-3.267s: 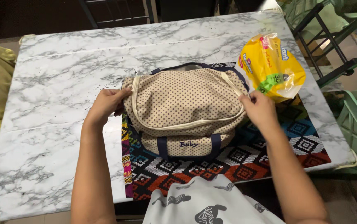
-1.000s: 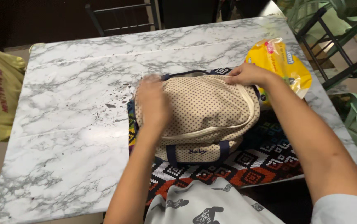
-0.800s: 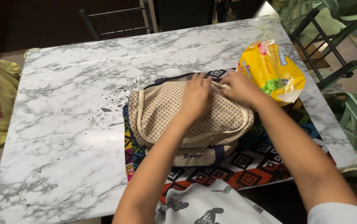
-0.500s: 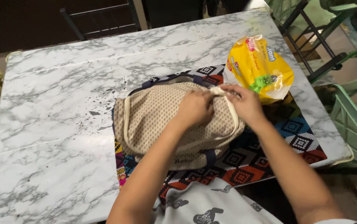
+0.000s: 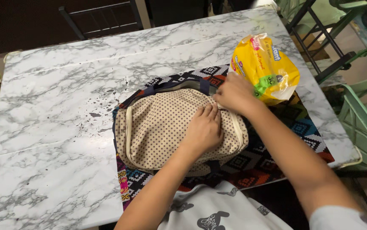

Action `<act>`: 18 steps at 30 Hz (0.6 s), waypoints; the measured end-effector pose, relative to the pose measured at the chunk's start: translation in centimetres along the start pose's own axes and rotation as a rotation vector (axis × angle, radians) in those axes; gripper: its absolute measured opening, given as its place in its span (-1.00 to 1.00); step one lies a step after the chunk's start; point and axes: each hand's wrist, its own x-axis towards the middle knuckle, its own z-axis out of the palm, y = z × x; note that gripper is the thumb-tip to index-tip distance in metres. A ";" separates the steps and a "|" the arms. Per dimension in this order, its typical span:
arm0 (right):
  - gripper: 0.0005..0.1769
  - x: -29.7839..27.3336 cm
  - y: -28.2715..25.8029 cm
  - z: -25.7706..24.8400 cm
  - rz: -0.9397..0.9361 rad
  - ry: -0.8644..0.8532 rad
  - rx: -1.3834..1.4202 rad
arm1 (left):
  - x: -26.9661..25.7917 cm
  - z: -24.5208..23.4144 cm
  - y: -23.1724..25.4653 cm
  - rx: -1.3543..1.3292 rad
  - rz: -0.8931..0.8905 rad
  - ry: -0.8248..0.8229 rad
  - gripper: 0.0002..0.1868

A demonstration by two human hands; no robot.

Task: The person packs a diaper bag with diapers, folded white cloths, and a small bottle. They place items into the bag, close the zipper, then reopen the bag and remove some items to place them on the table.

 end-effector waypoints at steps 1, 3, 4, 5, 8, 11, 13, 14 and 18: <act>-0.59 1.7 -1.0 0.5 0.007 -0.076 -0.089 | 0.0 0.0 -0.1 -0.007 -0.008 0.000 -0.35; -0.59 4.0 -0.9 0.8 0.012 -0.248 -0.124 | -0.1 0.0 -0.4 -0.040 -0.010 0.012 -0.36; -0.68 5.0 -0.5 0.9 0.009 -0.344 -0.070 | -0.2 0.0 -0.5 -0.056 -0.013 0.019 -0.36; -0.75 5.7 -0.1 1.1 0.007 -0.441 -0.016 | -0.3 0.0 -0.5 -0.060 -0.017 0.022 -0.37; -0.80 6.1 0.8 2.1 -0.006 -0.400 0.060 | -0.3 0.1 -0.7 -0.070 -0.024 0.029 -0.39; -0.78 5.9 1.7 2.4 0.058 -0.488 0.171 | -0.4 0.2 -0.8 -0.085 -0.022 0.033 -0.42; -0.77 5.2 1.9 2.2 -0.092 -0.258 0.170 | -0.3 0.3 -1.1 -0.098 -0.022 0.052 -0.46; -0.77 4.7 1.8 1.9 -0.166 -0.141 0.167 | -0.2 0.3 -1.2 -0.132 -0.029 0.069 -0.47; -0.76 2.2 1.6 -0.7 -0.177 0.062 0.379 | 0.7 0.0 -2.7 -0.214 -0.060 0.133 -0.54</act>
